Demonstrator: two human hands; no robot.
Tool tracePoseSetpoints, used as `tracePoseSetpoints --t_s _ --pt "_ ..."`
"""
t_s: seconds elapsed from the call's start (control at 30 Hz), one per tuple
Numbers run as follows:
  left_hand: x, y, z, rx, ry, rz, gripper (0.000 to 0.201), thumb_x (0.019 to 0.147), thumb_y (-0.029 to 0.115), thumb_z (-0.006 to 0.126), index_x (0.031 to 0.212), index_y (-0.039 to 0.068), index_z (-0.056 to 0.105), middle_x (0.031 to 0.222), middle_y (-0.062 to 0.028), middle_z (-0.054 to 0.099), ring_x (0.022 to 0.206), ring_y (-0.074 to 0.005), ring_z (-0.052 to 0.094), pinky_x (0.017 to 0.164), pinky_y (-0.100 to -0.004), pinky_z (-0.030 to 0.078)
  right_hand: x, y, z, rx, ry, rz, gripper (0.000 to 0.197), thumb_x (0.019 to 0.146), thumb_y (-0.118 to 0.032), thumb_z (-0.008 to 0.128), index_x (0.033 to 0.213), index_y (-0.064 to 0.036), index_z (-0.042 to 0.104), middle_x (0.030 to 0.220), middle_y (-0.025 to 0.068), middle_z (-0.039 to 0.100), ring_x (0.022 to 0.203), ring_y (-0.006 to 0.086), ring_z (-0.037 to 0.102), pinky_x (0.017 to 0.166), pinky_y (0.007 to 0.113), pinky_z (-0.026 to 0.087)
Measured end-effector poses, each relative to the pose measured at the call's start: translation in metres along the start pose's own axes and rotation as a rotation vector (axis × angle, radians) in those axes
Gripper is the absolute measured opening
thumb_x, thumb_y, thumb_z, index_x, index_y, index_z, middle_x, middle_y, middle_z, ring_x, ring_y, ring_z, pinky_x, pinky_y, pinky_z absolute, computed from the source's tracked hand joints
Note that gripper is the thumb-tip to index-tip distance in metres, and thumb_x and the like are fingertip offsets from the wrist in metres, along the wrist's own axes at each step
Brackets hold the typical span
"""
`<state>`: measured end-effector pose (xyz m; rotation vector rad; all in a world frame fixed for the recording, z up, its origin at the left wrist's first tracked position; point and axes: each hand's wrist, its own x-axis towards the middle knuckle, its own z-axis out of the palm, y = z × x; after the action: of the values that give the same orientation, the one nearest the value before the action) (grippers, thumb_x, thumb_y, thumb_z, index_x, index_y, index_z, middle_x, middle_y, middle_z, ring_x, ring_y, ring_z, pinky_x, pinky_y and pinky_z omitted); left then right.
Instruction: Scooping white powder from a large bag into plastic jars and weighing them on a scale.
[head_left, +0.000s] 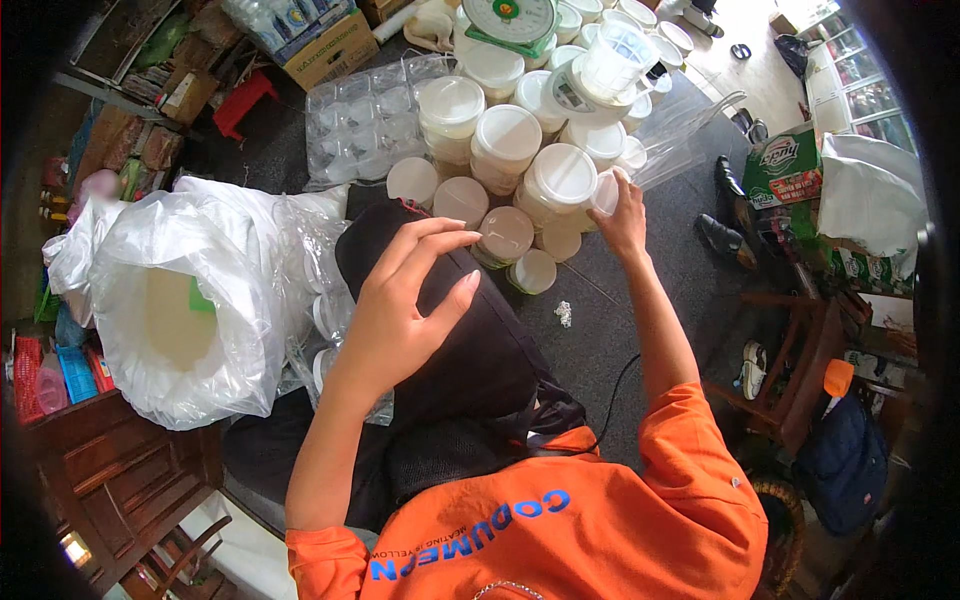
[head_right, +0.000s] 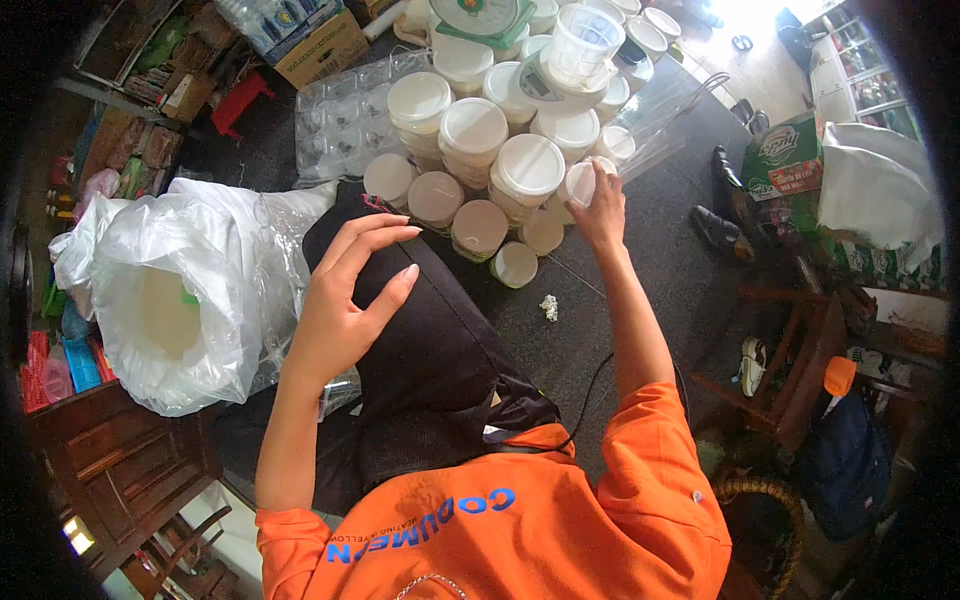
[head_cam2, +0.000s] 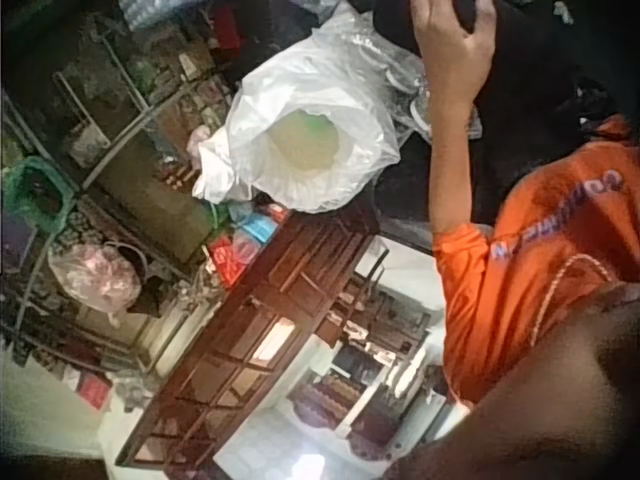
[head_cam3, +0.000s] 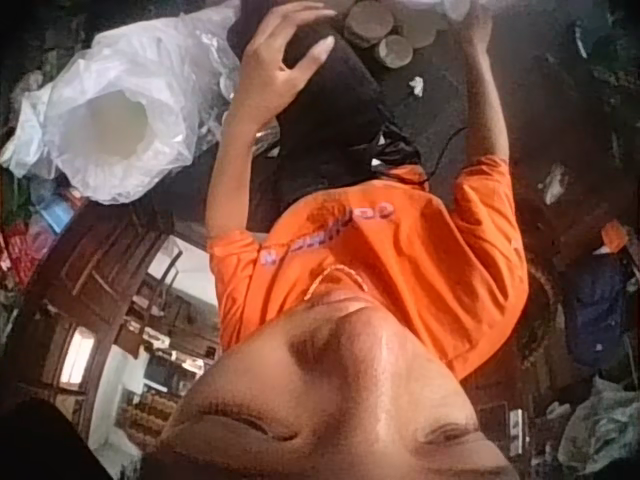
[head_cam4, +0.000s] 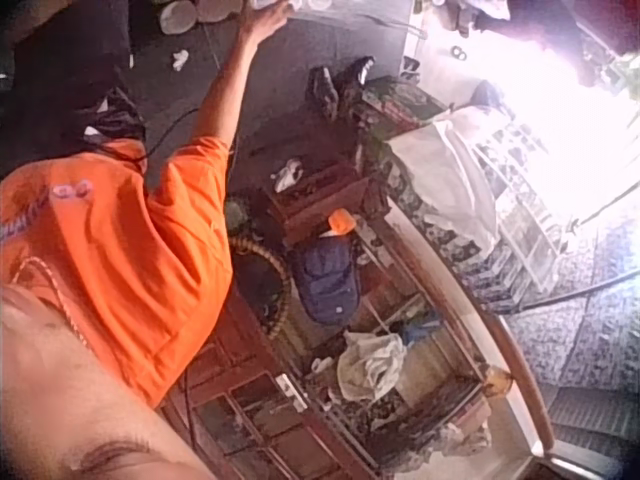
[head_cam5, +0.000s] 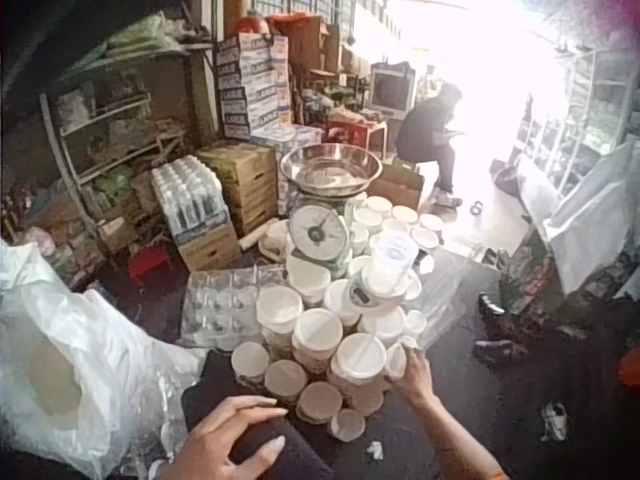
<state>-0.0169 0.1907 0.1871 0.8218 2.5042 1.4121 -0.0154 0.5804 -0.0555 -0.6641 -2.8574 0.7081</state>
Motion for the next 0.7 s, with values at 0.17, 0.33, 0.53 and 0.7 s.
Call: tracePoseSetpoints --t_s 0.17,0.33,0.53,0.7 --pt "0.004 0.003 0.002 -0.011 0.004 0.018 0.033 0.096 0.014 0.073 0.127 0.007 0.07 0.134 -0.0116 0.066 0.127 -0.03 0.063 0.111 -0.0401 0.047 -0.002 0.004 0.003 0.017 0.018 0.0 0.1 0.077 -0.024 0.089 0.162 -0.0155 0.036 0.154 0.0259 0.045 0.136 0.0494 0.052 0.114 0.055 0.047" --pt "-0.014 -0.001 -0.015 -0.003 0.084 -0.018 0.031 0.095 0.013 0.073 0.126 0.006 0.07 0.133 -0.0116 0.067 0.127 -0.0299 0.064 0.11 -0.0399 0.048 -0.022 -0.042 -0.006 -0.144 0.076 0.019 0.097 0.083 -0.031 0.087 0.163 -0.0159 0.034 0.158 0.0265 0.042 0.144 0.0484 0.044 0.117 0.054 0.044" --pt "-0.046 -0.01 -0.045 -0.041 0.229 0.021 0.032 0.096 0.015 0.073 0.128 0.008 0.069 0.132 -0.0108 0.066 0.128 -0.0293 0.063 0.11 -0.0398 0.049 -0.036 -0.055 -0.042 0.963 0.698 -0.109 0.026 0.108 -0.02 0.054 0.125 -0.0012 0.055 0.119 0.0112 0.057 0.113 0.0232 0.058 0.099 0.041 0.05" --pt "-0.101 0.002 -0.095 -0.001 0.469 -0.004 0.03 0.097 0.015 0.073 0.126 0.007 0.071 0.127 -0.011 0.07 0.122 -0.027 0.066 0.107 -0.0381 0.051 -0.056 -0.177 -0.081 0.878 0.653 -0.229 0.02 0.109 -0.021 0.051 0.106 -0.0024 0.057 0.103 0.0086 0.057 0.103 0.02 0.056 0.091 0.038 0.048"
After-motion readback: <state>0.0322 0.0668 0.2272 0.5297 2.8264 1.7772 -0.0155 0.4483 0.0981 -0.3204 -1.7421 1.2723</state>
